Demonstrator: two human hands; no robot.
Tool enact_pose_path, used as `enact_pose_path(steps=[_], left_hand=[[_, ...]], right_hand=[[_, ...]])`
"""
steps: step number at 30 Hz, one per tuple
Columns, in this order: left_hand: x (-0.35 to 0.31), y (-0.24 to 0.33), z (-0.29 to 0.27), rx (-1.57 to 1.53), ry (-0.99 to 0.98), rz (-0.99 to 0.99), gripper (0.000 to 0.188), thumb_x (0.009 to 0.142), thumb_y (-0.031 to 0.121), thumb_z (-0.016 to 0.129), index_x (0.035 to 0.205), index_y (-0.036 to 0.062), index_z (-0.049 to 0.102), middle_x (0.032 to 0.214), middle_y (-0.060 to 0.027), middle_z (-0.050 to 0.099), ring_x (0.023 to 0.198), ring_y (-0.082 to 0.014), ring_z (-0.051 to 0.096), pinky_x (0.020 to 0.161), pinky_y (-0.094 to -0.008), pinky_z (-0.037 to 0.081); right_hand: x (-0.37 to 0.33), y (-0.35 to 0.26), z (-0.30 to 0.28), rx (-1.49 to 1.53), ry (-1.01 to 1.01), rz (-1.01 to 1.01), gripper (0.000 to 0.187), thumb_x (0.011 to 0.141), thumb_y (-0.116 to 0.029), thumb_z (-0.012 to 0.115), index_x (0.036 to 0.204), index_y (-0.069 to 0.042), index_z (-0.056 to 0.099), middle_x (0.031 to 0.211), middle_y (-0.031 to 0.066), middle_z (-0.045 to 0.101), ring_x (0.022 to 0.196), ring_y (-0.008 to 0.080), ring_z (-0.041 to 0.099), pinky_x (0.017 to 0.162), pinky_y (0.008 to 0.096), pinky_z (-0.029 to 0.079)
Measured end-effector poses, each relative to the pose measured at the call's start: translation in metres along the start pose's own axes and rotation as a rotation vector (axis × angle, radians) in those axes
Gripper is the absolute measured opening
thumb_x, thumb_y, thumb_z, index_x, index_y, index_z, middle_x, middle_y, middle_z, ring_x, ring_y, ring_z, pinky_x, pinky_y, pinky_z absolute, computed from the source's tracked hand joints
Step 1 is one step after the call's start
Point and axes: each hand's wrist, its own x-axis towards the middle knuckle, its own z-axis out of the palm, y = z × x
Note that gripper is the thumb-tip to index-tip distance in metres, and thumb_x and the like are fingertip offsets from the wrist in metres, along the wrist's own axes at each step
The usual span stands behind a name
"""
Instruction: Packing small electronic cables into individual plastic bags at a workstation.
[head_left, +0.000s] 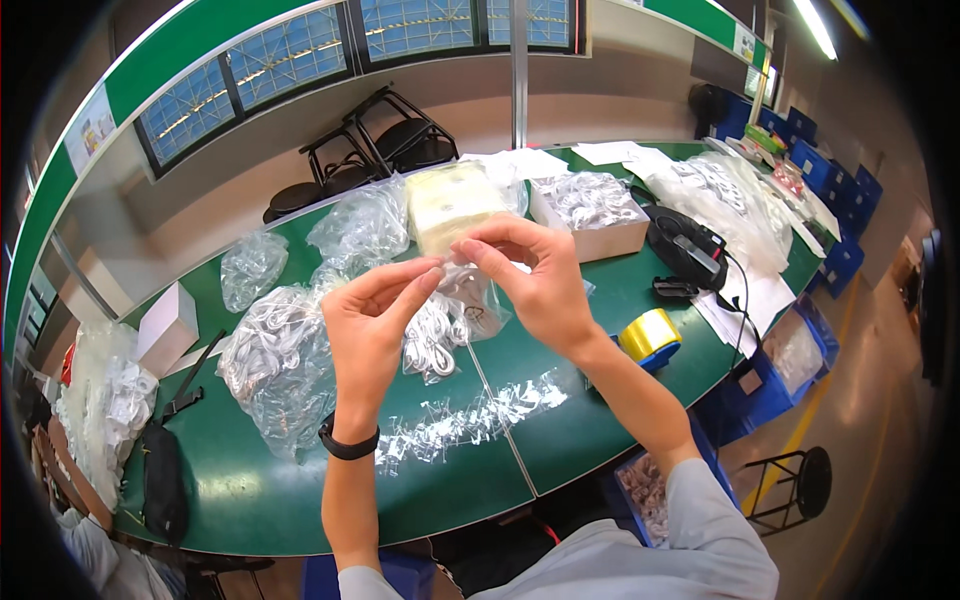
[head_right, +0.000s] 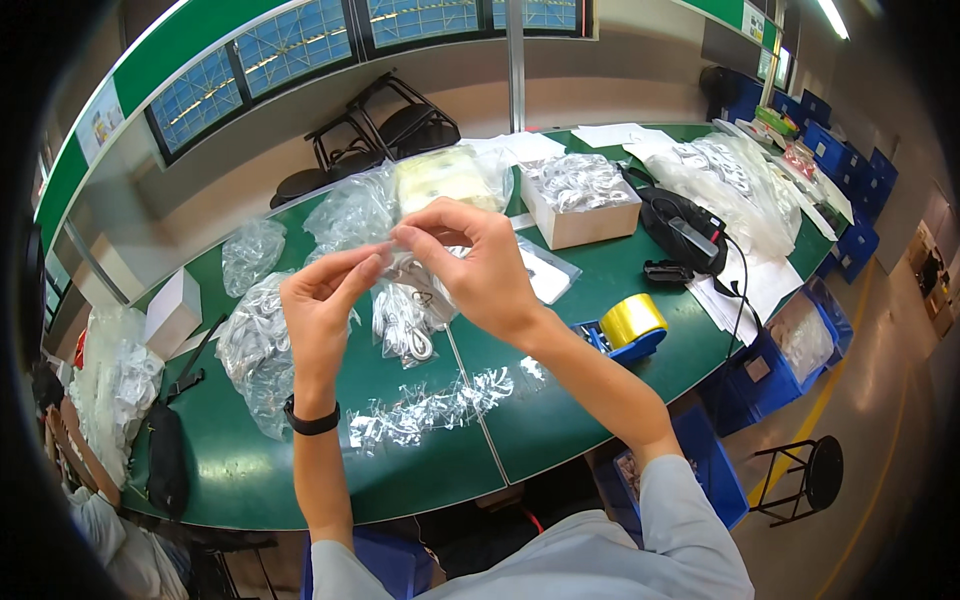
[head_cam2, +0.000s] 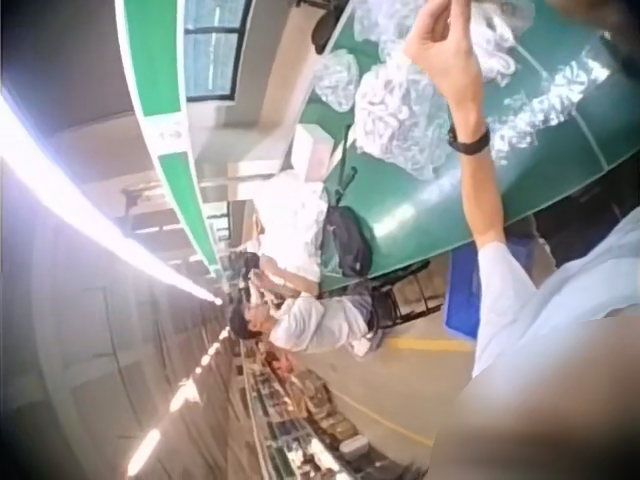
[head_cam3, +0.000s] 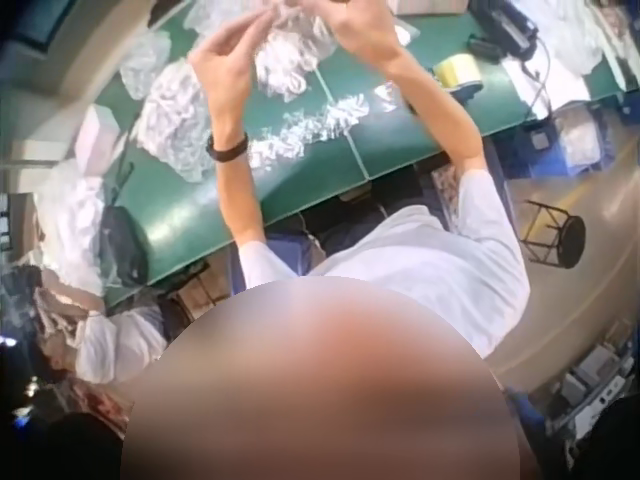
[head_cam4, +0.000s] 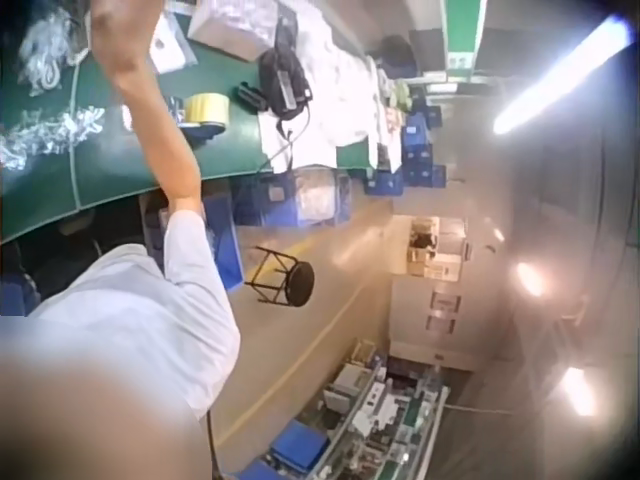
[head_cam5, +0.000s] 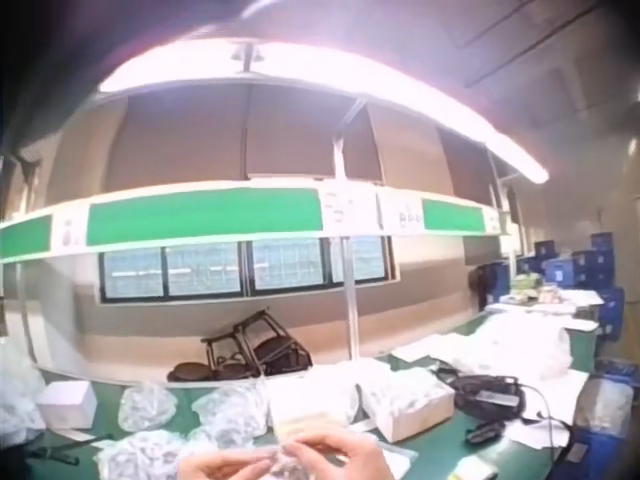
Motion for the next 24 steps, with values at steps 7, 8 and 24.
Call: enact_pose_path(steps=[7, 8, 24], left_hand=[[0.002, 0.001, -0.013, 0.093, 0.094, 0.051, 0.016, 0.092, 0.008, 0.067, 0.102, -0.0036, 0.072, 0.092, -0.0132, 0.074, 0.084, -0.0175, 0.072, 0.076, -0.0266, 0.058], [0.002, 0.005, -0.014, 0.089, 0.082, 0.055, 0.016, 0.091, 0.006, 0.067, 0.102, -0.0041, 0.072, 0.091, -0.0136, 0.074, 0.084, -0.0181, 0.072, 0.075, -0.0271, 0.058], [-0.015, 0.055, -0.027, 0.166, -0.198, 0.302, 0.018, 0.081, -0.014, 0.060, 0.089, -0.0043, 0.072, 0.090, -0.0193, 0.074, 0.087, -0.0261, 0.073, 0.078, -0.0303, 0.056]], right_hand=[[0.017, -0.010, -0.001, -0.148, -0.111, -0.090, 0.013, 0.091, -0.001, 0.063, 0.099, 0.004, 0.072, 0.091, 0.0085, 0.073, 0.084, 0.0156, 0.070, 0.077, 0.0255, 0.054], [0.018, -0.011, -0.001, -0.134, -0.130, -0.094, 0.013, 0.090, 0.000, 0.064, 0.099, 0.004, 0.072, 0.091, 0.0091, 0.073, 0.083, 0.0161, 0.070, 0.077, 0.0260, 0.054], [0.027, -0.012, -0.015, 0.428, -0.497, -0.164, 0.010, 0.080, 0.003, 0.061, 0.084, 0.004, 0.071, 0.084, 0.0143, 0.067, 0.083, 0.0255, 0.067, 0.080, 0.0361, 0.054]])
